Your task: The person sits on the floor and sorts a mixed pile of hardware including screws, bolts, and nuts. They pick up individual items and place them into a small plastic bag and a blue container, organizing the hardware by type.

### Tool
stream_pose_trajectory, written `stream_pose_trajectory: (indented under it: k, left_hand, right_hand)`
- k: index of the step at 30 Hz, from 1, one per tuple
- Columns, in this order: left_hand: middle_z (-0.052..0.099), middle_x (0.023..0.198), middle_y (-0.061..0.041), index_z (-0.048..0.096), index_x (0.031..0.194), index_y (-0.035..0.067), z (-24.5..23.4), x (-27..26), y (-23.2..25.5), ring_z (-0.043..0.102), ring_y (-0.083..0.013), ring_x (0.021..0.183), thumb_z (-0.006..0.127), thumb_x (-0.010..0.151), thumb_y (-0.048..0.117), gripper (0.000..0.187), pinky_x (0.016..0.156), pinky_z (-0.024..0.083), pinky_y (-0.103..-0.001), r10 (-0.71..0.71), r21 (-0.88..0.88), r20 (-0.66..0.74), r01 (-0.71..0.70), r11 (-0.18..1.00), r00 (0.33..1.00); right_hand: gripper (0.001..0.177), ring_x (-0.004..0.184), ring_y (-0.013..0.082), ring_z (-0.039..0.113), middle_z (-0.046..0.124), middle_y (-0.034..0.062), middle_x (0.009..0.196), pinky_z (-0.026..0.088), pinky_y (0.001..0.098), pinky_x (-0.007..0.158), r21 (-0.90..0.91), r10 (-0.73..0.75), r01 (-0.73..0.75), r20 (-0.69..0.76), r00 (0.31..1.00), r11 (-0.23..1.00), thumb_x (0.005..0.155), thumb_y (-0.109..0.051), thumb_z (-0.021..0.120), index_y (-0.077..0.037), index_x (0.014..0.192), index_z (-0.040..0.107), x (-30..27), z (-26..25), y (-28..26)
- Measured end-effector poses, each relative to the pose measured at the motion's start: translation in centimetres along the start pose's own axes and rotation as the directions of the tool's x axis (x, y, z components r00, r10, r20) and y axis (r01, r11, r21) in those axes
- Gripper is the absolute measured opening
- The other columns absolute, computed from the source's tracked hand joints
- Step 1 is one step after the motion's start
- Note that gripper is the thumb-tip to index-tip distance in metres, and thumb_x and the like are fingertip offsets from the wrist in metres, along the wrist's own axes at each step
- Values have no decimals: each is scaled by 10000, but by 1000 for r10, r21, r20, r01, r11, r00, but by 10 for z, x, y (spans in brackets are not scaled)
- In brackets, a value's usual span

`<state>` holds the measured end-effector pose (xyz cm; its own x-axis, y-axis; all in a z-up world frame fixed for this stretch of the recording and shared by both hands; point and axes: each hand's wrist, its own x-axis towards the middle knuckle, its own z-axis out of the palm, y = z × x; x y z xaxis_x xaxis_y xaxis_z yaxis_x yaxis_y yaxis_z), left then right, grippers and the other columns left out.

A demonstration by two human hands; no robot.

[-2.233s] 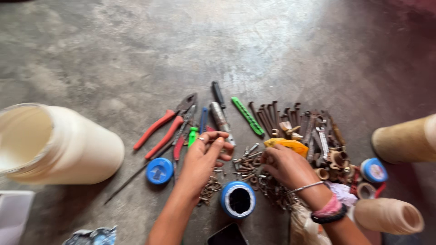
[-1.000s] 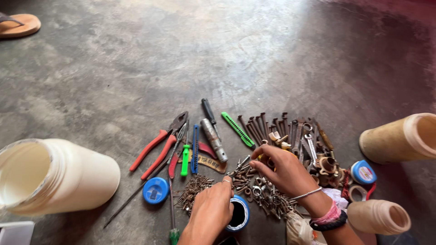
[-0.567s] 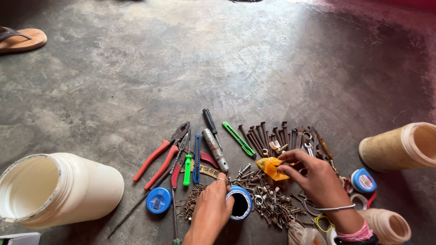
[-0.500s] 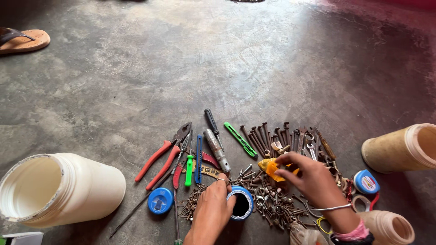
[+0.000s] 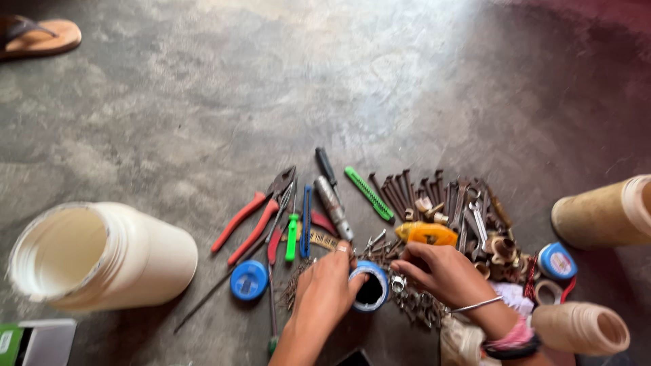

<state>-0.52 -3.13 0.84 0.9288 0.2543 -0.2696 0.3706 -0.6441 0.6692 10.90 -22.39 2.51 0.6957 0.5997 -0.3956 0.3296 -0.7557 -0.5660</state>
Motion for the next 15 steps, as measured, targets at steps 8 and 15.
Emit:
stream_pose_trajectory:
  k: [8,15]
  left_hand:
    - [732,988,-128,594,1058,63,2,-4,-1,703,-347,959,795,838,262,359,807,549,-470,34,7,12,-34,999,999]
    - [738,997,-131,593,1066,58,4,-4,-3,704,-351,965,801,834,258,370,811,552,-478,31,2,36,-31,1000,999]
  right_hand:
    - [489,793,244,778,764,131,853,598,340,715,48,-91,78,590,802,996,921,-363,759,-177,1342,594,-44,72,22]
    - [551,857,249,734,712,92,974,584,360,760,316,-340,191,533,774,929,892,-210,768,-149,1388,536,-54,111,20]
